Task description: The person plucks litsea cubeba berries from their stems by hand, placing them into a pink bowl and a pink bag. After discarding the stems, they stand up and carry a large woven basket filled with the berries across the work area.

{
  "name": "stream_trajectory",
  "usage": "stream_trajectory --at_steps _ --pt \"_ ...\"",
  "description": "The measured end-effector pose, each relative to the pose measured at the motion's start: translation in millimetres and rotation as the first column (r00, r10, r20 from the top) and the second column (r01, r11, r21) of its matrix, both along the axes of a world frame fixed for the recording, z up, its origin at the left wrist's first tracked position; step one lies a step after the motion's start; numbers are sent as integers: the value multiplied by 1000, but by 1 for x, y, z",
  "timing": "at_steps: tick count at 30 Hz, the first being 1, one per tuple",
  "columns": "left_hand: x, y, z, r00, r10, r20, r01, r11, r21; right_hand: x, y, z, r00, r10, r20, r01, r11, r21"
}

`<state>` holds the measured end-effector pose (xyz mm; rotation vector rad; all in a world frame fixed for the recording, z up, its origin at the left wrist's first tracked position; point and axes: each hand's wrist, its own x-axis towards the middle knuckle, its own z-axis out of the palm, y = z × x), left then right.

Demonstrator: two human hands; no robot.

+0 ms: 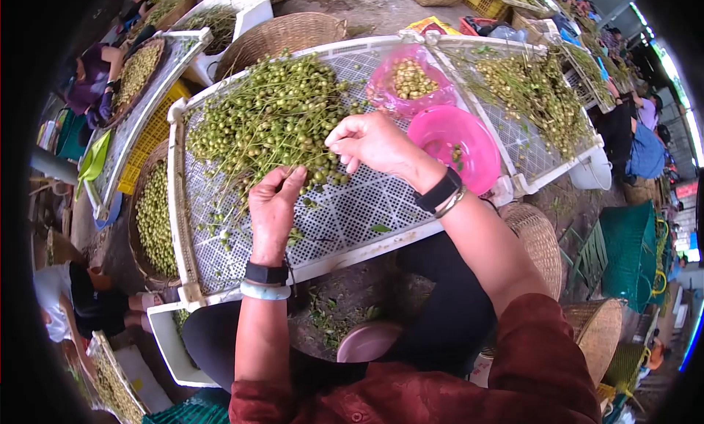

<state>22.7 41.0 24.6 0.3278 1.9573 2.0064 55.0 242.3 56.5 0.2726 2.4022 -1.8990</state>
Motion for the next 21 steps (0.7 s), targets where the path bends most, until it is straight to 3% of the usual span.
stream_trajectory --at_steps 3,11,12,16,21 --pt "0 -1 2 999 9 32 -7 999 -48 0 -3 3 989 -62 -132 40 986 -161" --pt "2 1 8 999 12 35 -12 1000 0 1 -9 13 972 -105 -211 32 946 -322" --pt "1 0 7 999 8 51 -7 1000 -19 4 -5 14 979 -52 -199 -1 966 -260" --pt "-1 -1 3 1000 -7 13 7 1000 23 6 -7 19 988 -30 -155 -29 930 -367" --pt "-4 -3 -1 999 -42 -24 42 999 18 9 -9 24 990 -9 -141 -39 943 -331"
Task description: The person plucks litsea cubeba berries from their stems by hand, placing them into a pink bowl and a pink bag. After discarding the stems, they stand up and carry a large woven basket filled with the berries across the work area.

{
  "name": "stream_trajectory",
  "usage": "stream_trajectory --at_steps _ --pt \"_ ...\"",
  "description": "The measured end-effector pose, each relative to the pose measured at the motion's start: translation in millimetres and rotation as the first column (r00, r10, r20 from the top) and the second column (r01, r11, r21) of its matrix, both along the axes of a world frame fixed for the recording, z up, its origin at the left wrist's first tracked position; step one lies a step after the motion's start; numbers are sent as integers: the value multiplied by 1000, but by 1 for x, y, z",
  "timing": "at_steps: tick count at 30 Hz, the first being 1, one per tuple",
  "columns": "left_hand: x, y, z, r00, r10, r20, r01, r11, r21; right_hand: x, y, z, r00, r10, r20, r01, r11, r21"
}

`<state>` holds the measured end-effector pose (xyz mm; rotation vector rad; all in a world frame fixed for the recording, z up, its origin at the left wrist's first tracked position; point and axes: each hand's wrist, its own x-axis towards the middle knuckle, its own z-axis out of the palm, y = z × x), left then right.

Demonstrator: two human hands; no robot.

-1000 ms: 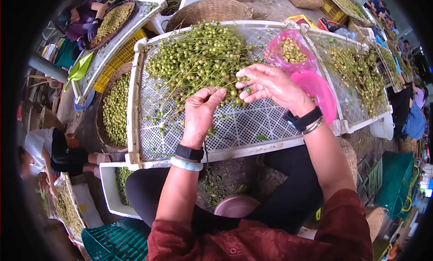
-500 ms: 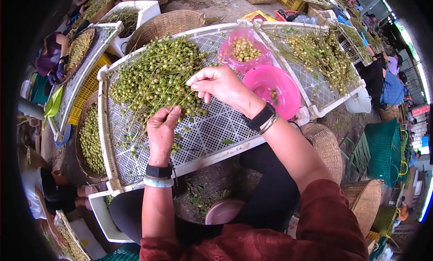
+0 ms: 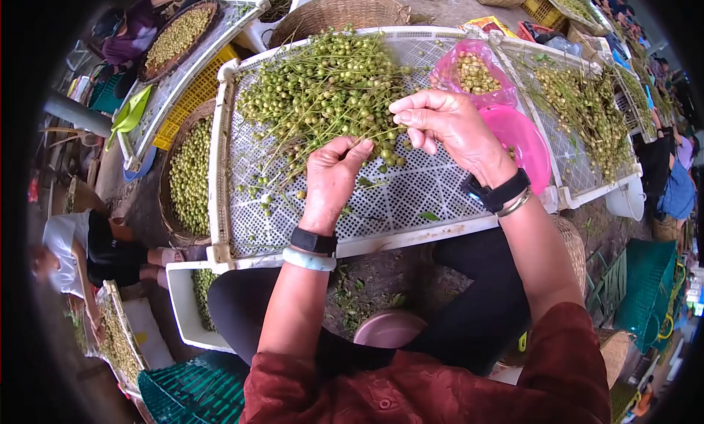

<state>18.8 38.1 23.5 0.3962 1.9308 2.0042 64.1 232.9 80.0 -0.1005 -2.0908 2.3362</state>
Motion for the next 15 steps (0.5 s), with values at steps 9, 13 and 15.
stream_trajectory --at_steps 9,13,15 --pt "-4 -9 -6 992 -46 121 39 997 63 1 12 1 999 -32 -17 29 985 -169" --pt "-4 -9 2 977 -67 201 46 993 105 0 26 -16 994 -11 113 32 981 -194" --pt "-5 -9 4 965 -58 255 21 990 143 1 28 -26 983 19 183 15 982 -186"
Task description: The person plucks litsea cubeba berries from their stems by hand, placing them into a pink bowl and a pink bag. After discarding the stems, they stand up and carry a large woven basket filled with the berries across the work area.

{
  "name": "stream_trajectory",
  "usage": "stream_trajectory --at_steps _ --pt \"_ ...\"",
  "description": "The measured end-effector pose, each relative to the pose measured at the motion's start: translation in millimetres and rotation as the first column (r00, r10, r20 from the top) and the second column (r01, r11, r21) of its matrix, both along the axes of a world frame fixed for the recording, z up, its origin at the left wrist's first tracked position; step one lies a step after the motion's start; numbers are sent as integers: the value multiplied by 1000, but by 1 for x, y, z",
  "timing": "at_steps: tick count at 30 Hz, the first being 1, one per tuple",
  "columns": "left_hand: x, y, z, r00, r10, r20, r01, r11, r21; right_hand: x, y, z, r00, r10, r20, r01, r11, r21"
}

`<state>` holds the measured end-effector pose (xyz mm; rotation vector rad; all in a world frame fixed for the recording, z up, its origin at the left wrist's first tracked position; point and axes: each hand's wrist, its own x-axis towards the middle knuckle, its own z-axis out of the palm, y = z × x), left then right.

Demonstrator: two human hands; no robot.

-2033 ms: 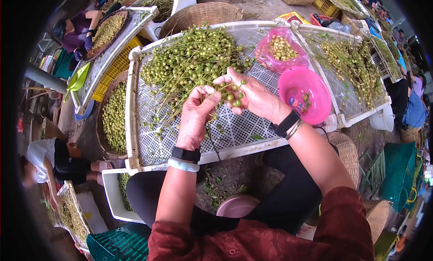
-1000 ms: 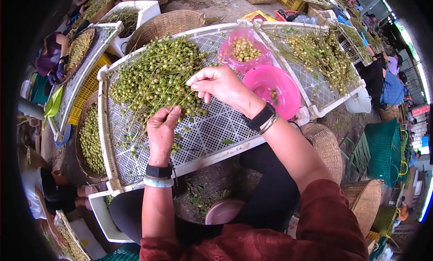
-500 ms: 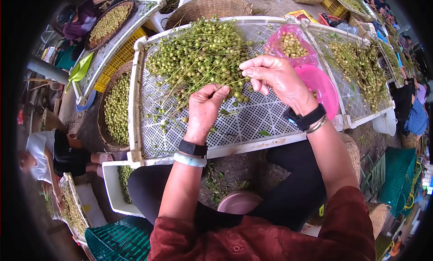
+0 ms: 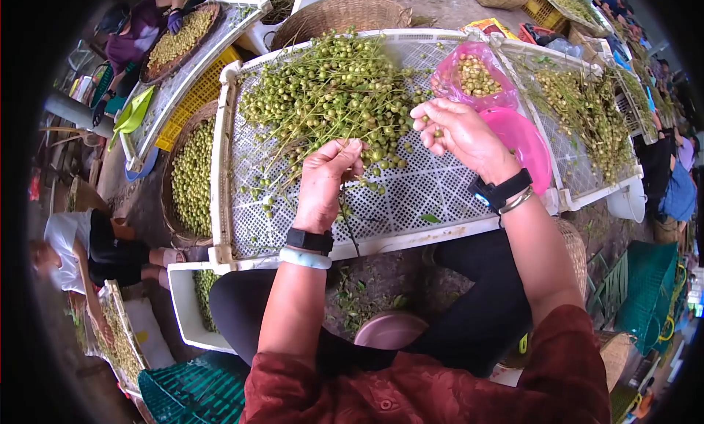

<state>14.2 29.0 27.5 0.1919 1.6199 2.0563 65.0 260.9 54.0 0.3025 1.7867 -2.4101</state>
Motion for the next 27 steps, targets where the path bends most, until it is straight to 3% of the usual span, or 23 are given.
stream_trajectory --at_steps 3,6,7,11,14,23,27 --pt "-1 -1 2 998 -6 56 4 999 38 1 -8 -10 998 59 10 -58 996 -72" --pt "-2 -3 2 997 -20 70 13 996 92 -2 -19 -14 995 88 -57 -90 995 -45" --pt "-1 -3 5 996 -22 82 13 994 110 -4 -20 -14 983 165 -83 -168 985 -33" --pt "-1 -5 7 993 -59 101 42 987 156 -7 -27 -12 980 174 -98 -173 985 19" --pt "0 -5 12 994 -80 75 69 989 131 -7 -33 -2 964 242 -109 -231 968 101" --pt "1 -5 11 987 -163 -2 163 986 -15 -1 -32 5 977 207 48 -212 960 182" --pt "0 -4 5 982 -188 -31 188 982 -20 -3 -21 9 986 162 -24 -160 985 59"
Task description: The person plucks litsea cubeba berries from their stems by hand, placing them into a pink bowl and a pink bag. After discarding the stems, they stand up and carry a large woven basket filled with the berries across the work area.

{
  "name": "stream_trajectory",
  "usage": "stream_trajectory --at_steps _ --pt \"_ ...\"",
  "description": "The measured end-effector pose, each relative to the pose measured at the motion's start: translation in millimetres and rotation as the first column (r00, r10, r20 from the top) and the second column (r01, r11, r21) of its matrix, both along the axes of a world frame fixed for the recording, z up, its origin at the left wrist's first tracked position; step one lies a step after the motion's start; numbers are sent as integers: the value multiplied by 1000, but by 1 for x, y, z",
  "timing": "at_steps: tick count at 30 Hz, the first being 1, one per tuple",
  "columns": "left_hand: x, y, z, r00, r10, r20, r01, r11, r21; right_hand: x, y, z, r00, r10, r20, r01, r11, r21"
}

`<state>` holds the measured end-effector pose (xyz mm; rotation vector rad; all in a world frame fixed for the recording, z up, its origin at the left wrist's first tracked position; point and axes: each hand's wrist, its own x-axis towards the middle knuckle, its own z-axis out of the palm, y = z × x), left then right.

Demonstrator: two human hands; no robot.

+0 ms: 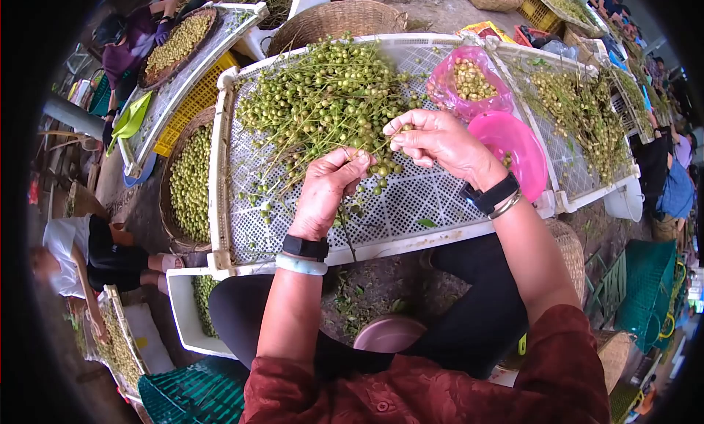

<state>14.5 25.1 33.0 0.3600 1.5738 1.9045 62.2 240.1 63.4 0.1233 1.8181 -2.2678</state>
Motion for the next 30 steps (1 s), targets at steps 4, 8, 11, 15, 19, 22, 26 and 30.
stream_trajectory --at_steps 4,8,11,15,19,22,26,30 --pt "1 0 4 999 8 52 -10 999 37 1 -2 5 992 61 -112 -76 987 -138" --pt "3 0 9 995 49 90 -57 995 80 -2 7 1 995 20 -101 -36 986 -162" --pt "1 -4 10 991 18 131 -33 992 118 -4 12 -6 995 -75 -64 64 984 -165" --pt "2 -5 10 986 -76 145 49 982 183 -7 4 -11 995 -99 -13 98 992 -83" --pt "4 -1 11 982 -161 102 144 977 154 -5 -14 2 986 141 -84 -136 989 65" --pt "7 1 11 986 -161 46 158 985 71 -6 -20 2 961 236 -148 -217 967 131" --pt "10 3 12 990 -142 1 142 990 11 -3 -16 1 972 212 -104 -189 963 195" --pt "9 8 8 988 -150 -44 149 988 -37 2 -14 -2 986 157 -48 -154 985 72"
